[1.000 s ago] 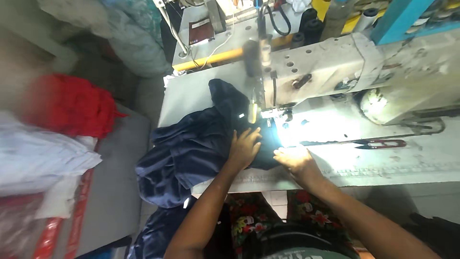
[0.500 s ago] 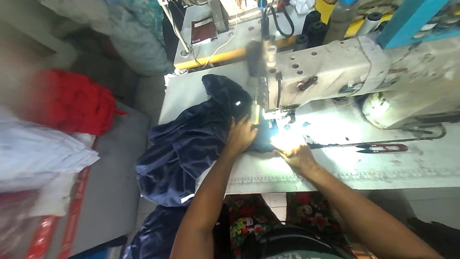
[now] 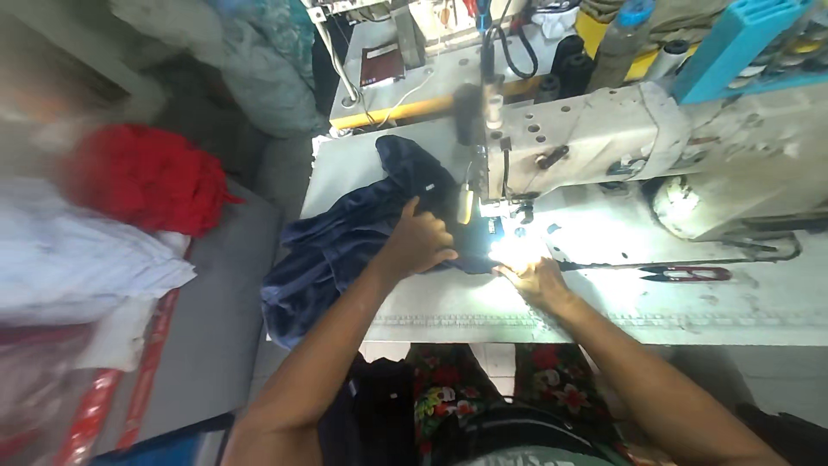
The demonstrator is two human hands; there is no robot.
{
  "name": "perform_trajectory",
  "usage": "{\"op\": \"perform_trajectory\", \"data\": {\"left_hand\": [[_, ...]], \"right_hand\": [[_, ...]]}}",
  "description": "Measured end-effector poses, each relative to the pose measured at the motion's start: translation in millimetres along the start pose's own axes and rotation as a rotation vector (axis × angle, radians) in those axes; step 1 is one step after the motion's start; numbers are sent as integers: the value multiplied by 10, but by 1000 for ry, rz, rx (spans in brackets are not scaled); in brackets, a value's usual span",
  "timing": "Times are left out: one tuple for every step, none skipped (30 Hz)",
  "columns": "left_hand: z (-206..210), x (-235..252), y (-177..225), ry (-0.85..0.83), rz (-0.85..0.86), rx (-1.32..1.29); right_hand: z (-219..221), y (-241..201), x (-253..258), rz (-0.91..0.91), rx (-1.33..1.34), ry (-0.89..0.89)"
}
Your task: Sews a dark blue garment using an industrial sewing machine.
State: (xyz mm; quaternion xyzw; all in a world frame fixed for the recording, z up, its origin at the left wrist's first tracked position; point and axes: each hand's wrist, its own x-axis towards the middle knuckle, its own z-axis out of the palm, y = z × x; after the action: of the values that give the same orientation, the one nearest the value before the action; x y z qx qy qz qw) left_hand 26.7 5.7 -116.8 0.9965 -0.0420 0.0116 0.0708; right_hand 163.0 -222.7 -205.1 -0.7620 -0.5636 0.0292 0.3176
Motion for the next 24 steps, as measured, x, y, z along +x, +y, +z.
{"op": "perform_trajectory", "data": {"left_hand": [[-15, -39, 92, 24, 42, -56], [-9, -71, 205, 53, 80, -99], [-1, -101, 351, 68, 106, -144], [8, -127, 518, 72, 126, -202], [12, -139, 684, 56, 143, -282], [18, -137, 836, 9, 152, -360], [28, -123, 957, -64, 148, -441], [47, -99, 1035, -137, 128, -529], [71, -66, 1073, -192, 93, -620], [100, -30, 1083, -212, 52, -702], [151, 4, 1073, -173, 14, -755], [218, 37, 1048, -93, -24, -763], [302, 64, 1008, 7, -61, -719], [395, 80, 960, 82, -113, -632], [489, 85, 913, 136, -180, -515], [576, 80, 868, 175, -238, -387], [646, 63, 833, 206, -269, -268], [677, 37, 817, 212, -287, -185], [675, 10, 821, 205, -299, -146], [667, -18, 834, 201, -305, -124], [655, -41, 848, 197, -307, -109], [631, -52, 862, 185, -315, -106], [609, -56, 873, 174, -325, -106], [595, -56, 880, 167, -336, -106]], "right_hand": [[-19, 3, 4, -7, 12, -20], [-42, 7, 1, -28, 14, -29], [-67, 5, -11, -62, 18, -31], [-104, -11, -32, -108, 19, -31], [-138, -29, -58, -174, 16, -15], [-167, -53, -94, -231, 10, -2], [-175, -75, -141, -276, -5, 13], [-175, -90, -201, -308, -16, 23], [-165, -93, -266, -325, -28, 28], [-152, -93, -340, -321, -29, 25], [-139, -100, -411, -301, -27, 29], [-137, -122, -470, -270, -30, 37], [-136, -156, -512, -241, -44, 48], [-127, -193, -542, -216, -63, 57], [-116, -220, -562, -196, -61, 57], [-107, -230, -570, -183, -58, 60], [-96, -230, -572, -178, -60, 67], [-85, -230, -573, -176, -69, 75], [-79, -235, -577, -174, -79, 82], [-73, -241, -585, -173, -85, 87], [-71, -246, -588, -173, -89, 90], [-67, -247, -583, -173, -87, 92], [-62, -247, -581, -173, -78, 94], [-56, -249, -584, -171, -75, 97]]}}
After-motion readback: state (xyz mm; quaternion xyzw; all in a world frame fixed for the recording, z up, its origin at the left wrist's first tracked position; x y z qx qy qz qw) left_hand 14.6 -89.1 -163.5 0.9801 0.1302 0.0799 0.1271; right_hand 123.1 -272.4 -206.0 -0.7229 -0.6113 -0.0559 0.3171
